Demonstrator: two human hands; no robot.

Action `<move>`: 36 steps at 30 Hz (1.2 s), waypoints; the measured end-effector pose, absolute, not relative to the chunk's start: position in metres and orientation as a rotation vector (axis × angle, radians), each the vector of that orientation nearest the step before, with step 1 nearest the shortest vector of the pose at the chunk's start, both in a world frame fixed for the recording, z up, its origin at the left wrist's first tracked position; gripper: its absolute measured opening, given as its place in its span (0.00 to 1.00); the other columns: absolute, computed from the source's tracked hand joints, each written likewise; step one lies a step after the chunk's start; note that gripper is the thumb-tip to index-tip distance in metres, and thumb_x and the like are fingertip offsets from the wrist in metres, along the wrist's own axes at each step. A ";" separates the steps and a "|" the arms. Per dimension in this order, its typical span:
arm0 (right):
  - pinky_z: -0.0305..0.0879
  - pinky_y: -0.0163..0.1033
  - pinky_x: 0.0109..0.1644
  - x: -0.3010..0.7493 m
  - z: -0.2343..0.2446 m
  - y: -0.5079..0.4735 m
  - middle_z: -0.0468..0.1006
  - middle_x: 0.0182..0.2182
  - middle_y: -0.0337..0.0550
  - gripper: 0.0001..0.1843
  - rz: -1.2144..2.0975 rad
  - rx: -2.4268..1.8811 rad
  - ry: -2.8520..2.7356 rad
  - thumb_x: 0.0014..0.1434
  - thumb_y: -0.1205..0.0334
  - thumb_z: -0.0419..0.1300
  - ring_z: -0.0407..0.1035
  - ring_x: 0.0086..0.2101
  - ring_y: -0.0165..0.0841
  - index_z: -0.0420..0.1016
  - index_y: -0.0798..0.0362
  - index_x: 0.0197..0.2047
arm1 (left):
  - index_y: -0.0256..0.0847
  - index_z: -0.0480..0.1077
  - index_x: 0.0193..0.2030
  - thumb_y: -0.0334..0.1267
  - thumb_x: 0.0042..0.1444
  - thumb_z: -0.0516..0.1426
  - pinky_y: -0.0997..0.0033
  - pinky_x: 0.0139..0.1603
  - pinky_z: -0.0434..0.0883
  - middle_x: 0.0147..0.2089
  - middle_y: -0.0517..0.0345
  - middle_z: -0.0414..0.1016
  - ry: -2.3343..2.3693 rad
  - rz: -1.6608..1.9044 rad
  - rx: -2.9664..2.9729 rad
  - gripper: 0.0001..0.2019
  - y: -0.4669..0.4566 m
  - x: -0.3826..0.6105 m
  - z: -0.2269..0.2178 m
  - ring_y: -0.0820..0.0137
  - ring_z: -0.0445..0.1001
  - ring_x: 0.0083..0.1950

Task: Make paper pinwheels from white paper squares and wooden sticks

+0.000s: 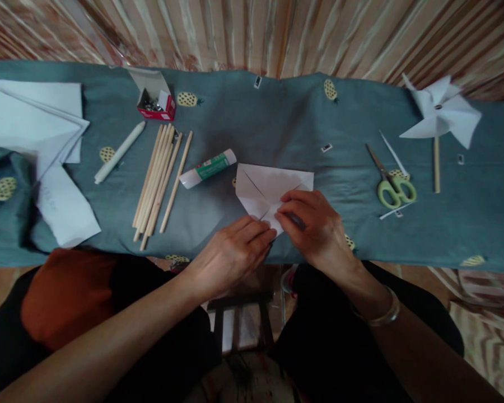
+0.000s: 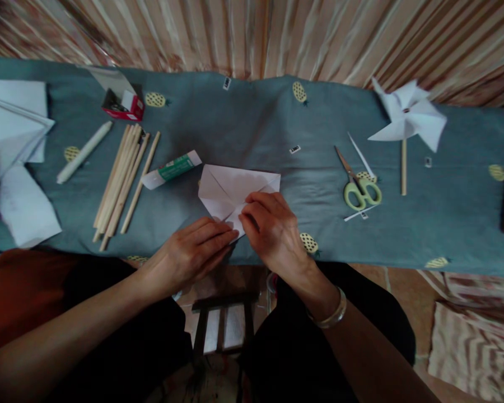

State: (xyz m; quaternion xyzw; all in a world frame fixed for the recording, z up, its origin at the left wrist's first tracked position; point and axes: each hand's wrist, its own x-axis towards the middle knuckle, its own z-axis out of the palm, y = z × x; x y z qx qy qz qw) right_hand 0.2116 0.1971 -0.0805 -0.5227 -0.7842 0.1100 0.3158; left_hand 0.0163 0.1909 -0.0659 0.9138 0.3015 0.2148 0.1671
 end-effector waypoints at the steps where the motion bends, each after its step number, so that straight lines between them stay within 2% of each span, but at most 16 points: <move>1: 0.70 0.47 0.48 0.211 -0.081 0.197 0.79 0.40 0.47 0.06 0.286 -1.375 -2.067 0.62 0.68 0.59 0.72 0.43 0.40 0.77 0.52 0.34 | 0.30 0.71 0.51 0.30 0.66 0.52 0.64 0.44 0.79 0.43 0.48 0.78 0.858 0.607 2.598 0.11 0.191 0.016 -0.065 0.65 0.75 0.44; 17: 0.71 0.47 0.48 0.212 -0.085 0.196 0.75 0.48 0.48 0.13 0.211 -1.335 -2.185 0.63 0.71 0.54 0.69 0.42 0.38 0.78 0.50 0.42 | 0.31 0.72 0.50 0.32 0.67 0.51 0.63 0.44 0.80 0.43 0.48 0.77 0.861 0.580 2.623 0.11 0.191 0.016 -0.066 0.64 0.75 0.44; 24: 0.70 0.53 0.50 0.208 -0.083 0.186 0.72 0.55 0.57 0.17 0.106 -1.377 -2.330 0.63 0.74 0.49 0.68 0.52 0.48 0.75 0.54 0.48 | 0.31 0.72 0.50 0.30 0.66 0.51 0.63 0.43 0.79 0.43 0.48 0.77 0.851 0.553 2.621 0.11 0.190 0.016 -0.066 0.64 0.75 0.44; 30: 0.68 0.55 0.52 0.204 -0.093 0.178 0.70 0.57 0.57 0.19 0.069 -1.362 -2.310 0.65 0.75 0.47 0.66 0.55 0.48 0.69 0.52 0.54 | 0.33 0.71 0.50 0.33 0.65 0.53 0.59 0.47 0.77 0.45 0.47 0.75 0.887 0.496 2.596 0.11 0.190 0.016 -0.065 0.62 0.74 0.47; 36: 0.67 0.54 0.53 0.202 -0.096 0.179 0.70 0.58 0.52 0.21 0.172 -1.378 -2.251 0.63 0.75 0.49 0.65 0.56 0.47 0.69 0.48 0.55 | 0.33 0.71 0.50 0.34 0.65 0.52 0.59 0.43 0.76 0.45 0.47 0.74 0.905 0.488 2.640 0.11 0.190 0.017 -0.070 0.61 0.74 0.45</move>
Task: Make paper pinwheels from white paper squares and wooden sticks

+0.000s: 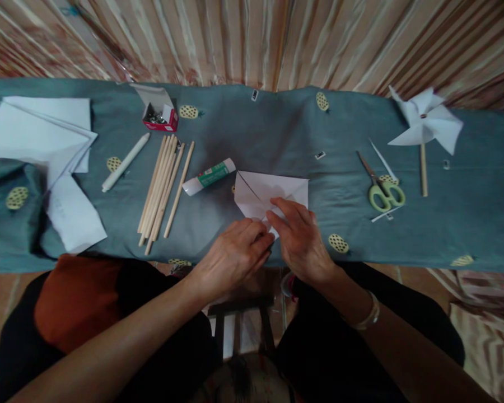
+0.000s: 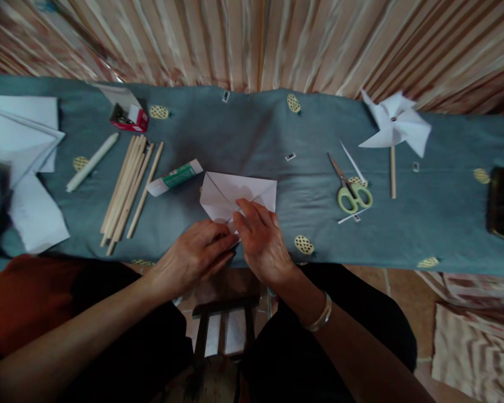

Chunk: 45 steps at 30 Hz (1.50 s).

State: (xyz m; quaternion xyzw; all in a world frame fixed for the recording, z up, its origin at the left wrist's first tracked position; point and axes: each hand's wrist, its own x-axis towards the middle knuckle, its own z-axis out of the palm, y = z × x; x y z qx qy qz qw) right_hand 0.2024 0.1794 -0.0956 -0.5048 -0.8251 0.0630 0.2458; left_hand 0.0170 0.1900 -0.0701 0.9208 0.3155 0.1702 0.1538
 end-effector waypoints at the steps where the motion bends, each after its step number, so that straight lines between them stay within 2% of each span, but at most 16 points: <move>1: 0.67 0.55 0.54 0.204 -0.095 0.181 0.70 0.58 0.51 0.22 0.195 -1.385 -2.243 0.62 0.74 0.49 0.65 0.56 0.47 0.70 0.47 0.55 | 0.33 0.71 0.50 0.33 0.66 0.52 0.60 0.42 0.75 0.44 0.48 0.75 0.901 0.500 2.652 0.11 0.190 0.017 -0.071 0.61 0.74 0.45; 5: 0.67 0.54 0.57 0.216 -0.085 0.191 0.70 0.59 0.48 0.24 0.277 -1.330 -2.185 0.61 0.74 0.48 0.67 0.56 0.44 0.72 0.46 0.55 | 0.33 0.72 0.49 0.32 0.66 0.51 0.62 0.41 0.75 0.44 0.48 0.75 0.889 0.539 2.686 0.10 0.191 0.018 -0.071 0.62 0.75 0.44; 8: 0.65 0.55 0.61 0.229 -0.076 0.205 0.70 0.60 0.52 0.27 0.274 -1.368 -2.114 0.60 0.73 0.48 0.66 0.58 0.43 0.68 0.52 0.60 | 0.33 0.72 0.49 0.32 0.65 0.52 0.63 0.41 0.74 0.45 0.47 0.76 0.884 0.554 2.694 0.10 0.191 0.018 -0.070 0.63 0.75 0.45; 12: 0.64 0.58 0.61 0.239 -0.072 0.225 0.72 0.59 0.55 0.23 0.282 -1.518 -2.113 0.64 0.68 0.49 0.66 0.59 0.46 0.69 0.54 0.61 | 0.33 0.72 0.49 0.32 0.66 0.52 0.63 0.40 0.73 0.44 0.47 0.76 0.873 0.561 2.724 0.10 0.193 0.016 -0.070 0.63 0.74 0.42; 17: 0.68 0.56 0.56 0.250 -0.071 0.232 0.80 0.50 0.54 0.18 0.305 -1.561 -2.078 0.65 0.62 0.53 0.74 0.50 0.46 0.74 0.55 0.55 | 0.36 0.71 0.51 0.31 0.66 0.51 0.63 0.41 0.71 0.46 0.49 0.76 0.858 0.491 2.794 0.11 0.201 0.007 -0.065 0.64 0.72 0.43; 20: 0.73 0.50 0.47 0.258 -0.065 0.226 0.83 0.41 0.48 0.17 0.401 -1.641 -1.989 0.62 0.59 0.57 0.77 0.40 0.41 0.77 0.53 0.52 | 0.36 0.72 0.50 0.31 0.67 0.50 0.63 0.43 0.70 0.48 0.49 0.76 0.908 0.454 2.803 0.11 0.209 0.000 -0.062 0.64 0.72 0.44; 24: 0.73 0.41 0.36 0.267 -0.059 0.216 0.83 0.31 0.41 0.14 0.510 -1.769 -1.896 0.57 0.58 0.62 0.77 0.30 0.36 0.80 0.51 0.46 | 0.36 0.74 0.46 0.30 0.66 0.51 0.61 0.43 0.69 0.46 0.50 0.76 0.963 0.509 2.830 0.10 0.223 -0.005 -0.062 0.63 0.72 0.45; 29: 0.69 0.39 0.30 0.270 -0.061 0.207 0.82 0.27 0.38 0.12 0.475 -1.765 -1.951 0.55 0.58 0.64 0.74 0.25 0.34 0.81 0.50 0.43 | 0.39 0.76 0.43 0.30 0.65 0.51 0.59 0.44 0.69 0.46 0.50 0.77 1.025 0.532 2.849 0.11 0.235 -0.006 -0.064 0.61 0.72 0.45; 32: 0.69 0.40 0.32 0.269 -0.060 0.204 0.81 0.27 0.39 0.11 0.435 -1.742 -1.973 0.57 0.58 0.62 0.75 0.27 0.36 0.80 0.50 0.43 | 0.39 0.76 0.43 0.29 0.64 0.52 0.58 0.45 0.70 0.46 0.49 0.77 1.023 0.516 2.835 0.11 0.236 -0.005 -0.062 0.61 0.73 0.45; 36: 0.71 0.45 0.41 0.259 -0.057 0.199 0.82 0.32 0.44 0.11 0.384 -1.657 -1.989 0.60 0.59 0.60 0.76 0.34 0.39 0.80 0.52 0.44 | 0.37 0.75 0.48 0.29 0.64 0.52 0.58 0.45 0.71 0.47 0.47 0.78 1.014 0.530 2.802 0.12 0.234 -0.004 -0.062 0.60 0.73 0.45; 39: 0.72 0.43 0.41 0.247 -0.056 0.195 0.82 0.33 0.44 0.10 0.479 -1.573 -1.985 0.62 0.59 0.59 0.76 0.32 0.36 0.79 0.51 0.44 | 0.36 0.75 0.50 0.32 0.65 0.51 0.58 0.45 0.72 0.46 0.47 0.79 1.038 0.558 2.753 0.13 0.233 -0.005 -0.062 0.61 0.74 0.45; 45: 0.71 0.42 0.41 0.238 -0.058 0.191 0.82 0.33 0.43 0.08 0.538 -1.464 -2.033 0.62 0.65 0.59 0.76 0.34 0.36 0.80 0.52 0.41 | 0.37 0.77 0.44 0.37 0.66 0.53 0.61 0.43 0.73 0.43 0.49 0.81 1.007 0.614 2.615 0.12 0.233 -0.006 -0.064 0.63 0.75 0.43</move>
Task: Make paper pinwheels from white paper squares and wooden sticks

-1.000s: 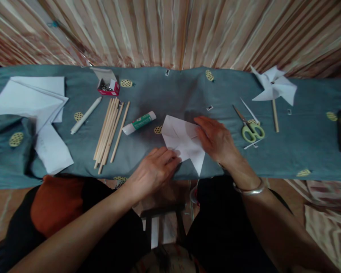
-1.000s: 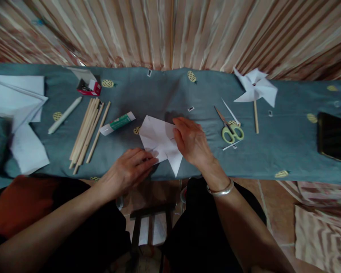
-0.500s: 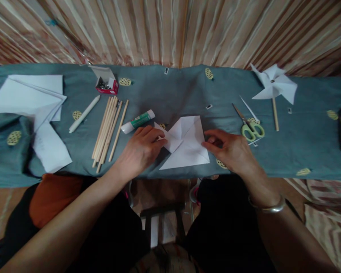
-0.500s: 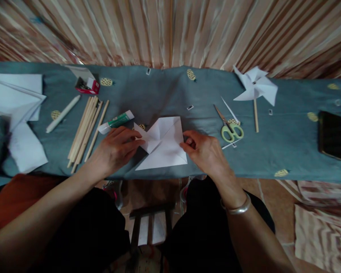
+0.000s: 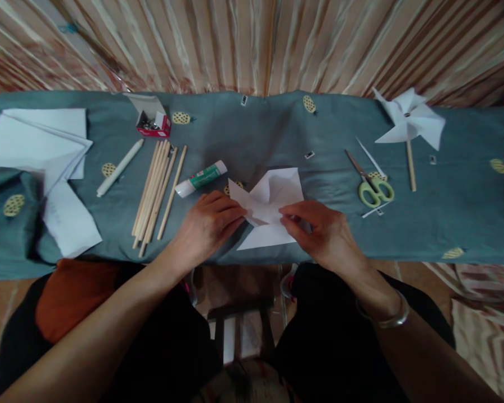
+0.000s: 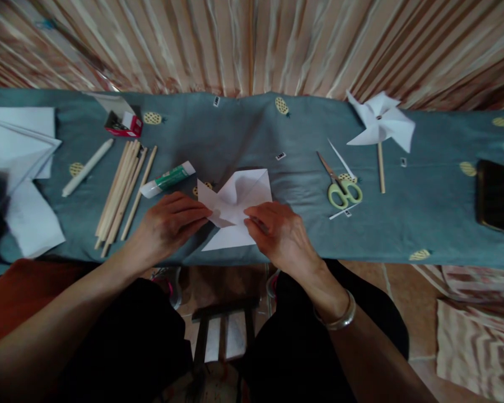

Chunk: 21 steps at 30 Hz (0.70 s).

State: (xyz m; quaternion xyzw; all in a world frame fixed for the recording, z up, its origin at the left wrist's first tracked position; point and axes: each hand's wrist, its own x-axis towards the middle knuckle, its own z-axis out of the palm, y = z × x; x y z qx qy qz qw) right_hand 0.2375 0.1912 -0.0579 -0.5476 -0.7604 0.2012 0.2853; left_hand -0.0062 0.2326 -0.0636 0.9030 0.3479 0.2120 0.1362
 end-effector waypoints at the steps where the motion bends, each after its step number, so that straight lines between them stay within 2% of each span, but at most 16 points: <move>1: 0.71 0.42 0.42 0.239 -0.058 0.192 0.82 0.33 0.43 0.08 0.526 -1.466 -2.031 0.61 0.65 0.59 0.76 0.34 0.36 0.80 0.52 0.41 | 0.37 0.77 0.44 0.37 0.66 0.53 0.62 0.43 0.73 0.42 0.49 0.81 1.011 0.633 2.580 0.12 0.233 -0.006 -0.064 0.63 0.75 0.42; 13: 0.72 0.46 0.46 0.240 -0.062 0.192 0.83 0.37 0.44 0.09 0.476 -1.449 -2.067 0.62 0.66 0.57 0.77 0.39 0.39 0.79 0.50 0.42 | 0.39 0.78 0.43 0.39 0.66 0.54 0.63 0.42 0.74 0.38 0.52 0.81 1.081 0.658 2.431 0.12 0.238 0.003 -0.073 0.65 0.76 0.41; 21: 0.69 0.49 0.49 0.239 -0.069 0.191 0.80 0.42 0.48 0.11 0.350 -1.443 -2.146 0.63 0.69 0.56 0.73 0.42 0.41 0.80 0.52 0.43 | 0.38 0.78 0.43 0.39 0.65 0.55 0.64 0.43 0.73 0.39 0.52 0.81 1.112 0.642 2.378 0.11 0.242 0.008 -0.073 0.65 0.76 0.42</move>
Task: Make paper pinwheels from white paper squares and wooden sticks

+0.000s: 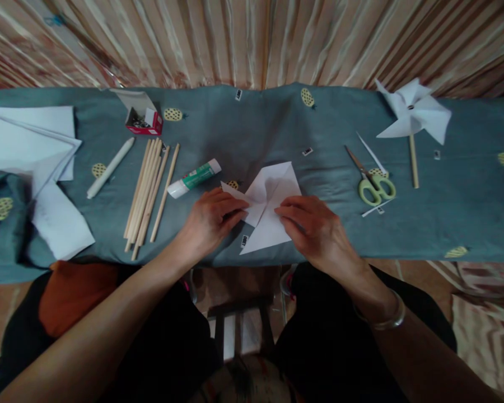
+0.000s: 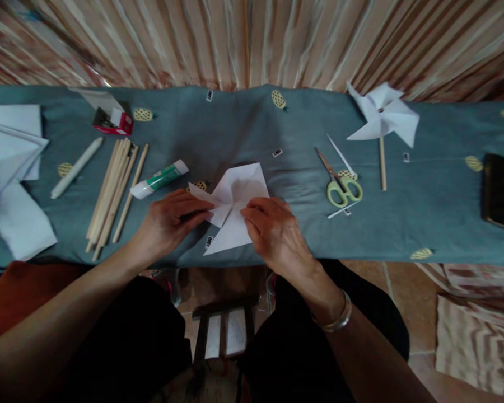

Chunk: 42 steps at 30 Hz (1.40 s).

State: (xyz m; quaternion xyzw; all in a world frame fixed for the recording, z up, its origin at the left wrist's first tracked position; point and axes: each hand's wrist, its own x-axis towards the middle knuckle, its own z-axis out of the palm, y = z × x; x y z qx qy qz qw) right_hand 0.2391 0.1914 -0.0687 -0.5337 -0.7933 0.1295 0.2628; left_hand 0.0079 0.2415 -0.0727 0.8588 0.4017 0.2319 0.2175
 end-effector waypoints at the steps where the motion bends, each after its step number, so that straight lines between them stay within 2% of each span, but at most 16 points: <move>1: 0.69 0.49 0.49 0.239 -0.070 0.191 0.80 0.42 0.48 0.12 0.349 -1.448 -2.148 0.63 0.69 0.56 0.73 0.42 0.41 0.80 0.51 0.43 | 0.39 0.77 0.43 0.39 0.65 0.55 0.64 0.43 0.73 0.39 0.52 0.80 1.118 0.641 2.368 0.10 0.242 0.008 -0.072 0.65 0.76 0.42; 8: 0.68 0.48 0.47 0.236 -0.072 0.190 0.80 0.43 0.48 0.11 0.298 -1.464 -2.166 0.63 0.69 0.56 0.72 0.42 0.41 0.80 0.52 0.44 | 0.38 0.77 0.42 0.38 0.64 0.56 0.65 0.44 0.73 0.39 0.53 0.80 1.127 0.657 2.303 0.09 0.243 0.010 -0.072 0.66 0.76 0.41; 16: 0.67 0.48 0.49 0.236 -0.075 0.190 0.80 0.45 0.50 0.12 0.306 -1.484 -2.189 0.64 0.69 0.56 0.72 0.44 0.41 0.80 0.54 0.44 | 0.40 0.76 0.48 0.36 0.60 0.60 0.65 0.45 0.73 0.40 0.53 0.80 1.189 0.638 2.165 0.10 0.243 0.012 -0.073 0.67 0.76 0.41; 21: 0.67 0.47 0.47 0.236 -0.074 0.190 0.80 0.44 0.49 0.12 0.294 -1.471 -2.202 0.64 0.69 0.56 0.72 0.42 0.41 0.80 0.53 0.44 | 0.40 0.72 0.54 0.35 0.58 0.61 0.67 0.43 0.73 0.36 0.57 0.79 1.223 0.613 2.107 0.16 0.243 0.014 -0.070 0.68 0.77 0.39; 26: 0.66 0.47 0.47 0.235 -0.074 0.190 0.80 0.43 0.49 0.12 0.284 -1.475 -2.203 0.64 0.69 0.56 0.72 0.42 0.41 0.80 0.54 0.45 | 0.39 0.65 0.61 0.34 0.58 0.60 0.68 0.42 0.73 0.37 0.59 0.80 1.214 0.585 2.061 0.24 0.246 0.014 -0.068 0.69 0.78 0.37; 37: 0.66 0.48 0.47 0.234 -0.071 0.191 0.79 0.43 0.49 0.13 0.281 -1.483 -2.215 0.65 0.68 0.54 0.71 0.42 0.40 0.80 0.55 0.45 | 0.39 0.56 0.67 0.35 0.58 0.58 0.69 0.40 0.72 0.36 0.61 0.79 1.177 0.576 2.053 0.30 0.249 0.015 -0.071 0.70 0.77 0.35; 42: 0.67 0.49 0.48 0.232 -0.074 0.193 0.77 0.49 0.50 0.14 0.208 -1.502 -2.223 0.64 0.69 0.55 0.70 0.45 0.42 0.79 0.53 0.47 | 0.40 0.55 0.67 0.36 0.58 0.57 0.68 0.39 0.71 0.35 0.62 0.79 1.181 0.545 2.055 0.31 0.251 0.015 -0.071 0.69 0.77 0.34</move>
